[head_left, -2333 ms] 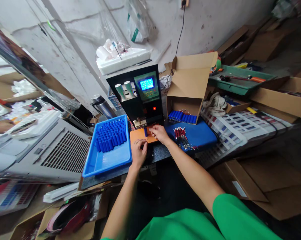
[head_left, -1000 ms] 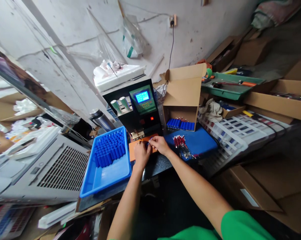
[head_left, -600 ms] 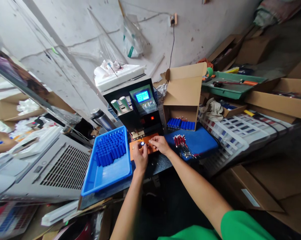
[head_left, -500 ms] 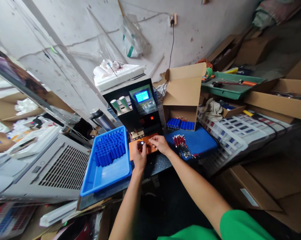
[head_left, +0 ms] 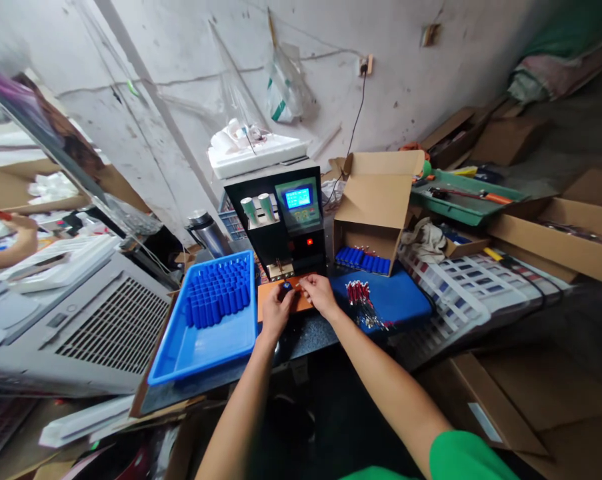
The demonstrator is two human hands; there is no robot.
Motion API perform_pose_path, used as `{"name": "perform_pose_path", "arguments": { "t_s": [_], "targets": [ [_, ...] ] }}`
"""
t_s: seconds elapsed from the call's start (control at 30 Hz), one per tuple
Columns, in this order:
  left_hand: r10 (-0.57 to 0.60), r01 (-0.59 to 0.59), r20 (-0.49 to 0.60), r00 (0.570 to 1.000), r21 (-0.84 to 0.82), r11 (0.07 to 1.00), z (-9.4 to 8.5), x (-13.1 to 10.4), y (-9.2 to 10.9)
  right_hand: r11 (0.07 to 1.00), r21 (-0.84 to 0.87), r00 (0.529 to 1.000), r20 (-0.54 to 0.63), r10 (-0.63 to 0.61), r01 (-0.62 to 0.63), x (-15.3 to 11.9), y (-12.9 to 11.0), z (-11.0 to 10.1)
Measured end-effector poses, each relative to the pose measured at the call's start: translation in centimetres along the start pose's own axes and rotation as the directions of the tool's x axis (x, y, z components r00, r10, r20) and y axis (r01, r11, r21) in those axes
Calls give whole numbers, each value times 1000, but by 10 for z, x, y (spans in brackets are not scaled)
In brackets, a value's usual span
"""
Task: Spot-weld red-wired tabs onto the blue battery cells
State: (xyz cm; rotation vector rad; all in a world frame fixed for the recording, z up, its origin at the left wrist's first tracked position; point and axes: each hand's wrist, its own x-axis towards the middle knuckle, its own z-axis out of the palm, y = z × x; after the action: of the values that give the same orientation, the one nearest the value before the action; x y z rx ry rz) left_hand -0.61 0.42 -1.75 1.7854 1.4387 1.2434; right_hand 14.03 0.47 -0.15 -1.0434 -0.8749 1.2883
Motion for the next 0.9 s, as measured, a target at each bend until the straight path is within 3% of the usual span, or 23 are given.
{"name": "perform_pose_path", "arguments": {
  "t_s": [0.37,0.67,0.9],
  "targets": [
    [13,-12,-99,995,11,1000,10,-9,-1,999,-23,999,-7,-31,31,10,10,20],
    [28,-22,-115,993,53,998,10,-10,-1,932,-323,979,-57,-196,167,15,15,21],
    [7,3,-109,994,87,996,9,-9,0,898,-397,972,-46,-229,192,12,11,23]
  ]
}}
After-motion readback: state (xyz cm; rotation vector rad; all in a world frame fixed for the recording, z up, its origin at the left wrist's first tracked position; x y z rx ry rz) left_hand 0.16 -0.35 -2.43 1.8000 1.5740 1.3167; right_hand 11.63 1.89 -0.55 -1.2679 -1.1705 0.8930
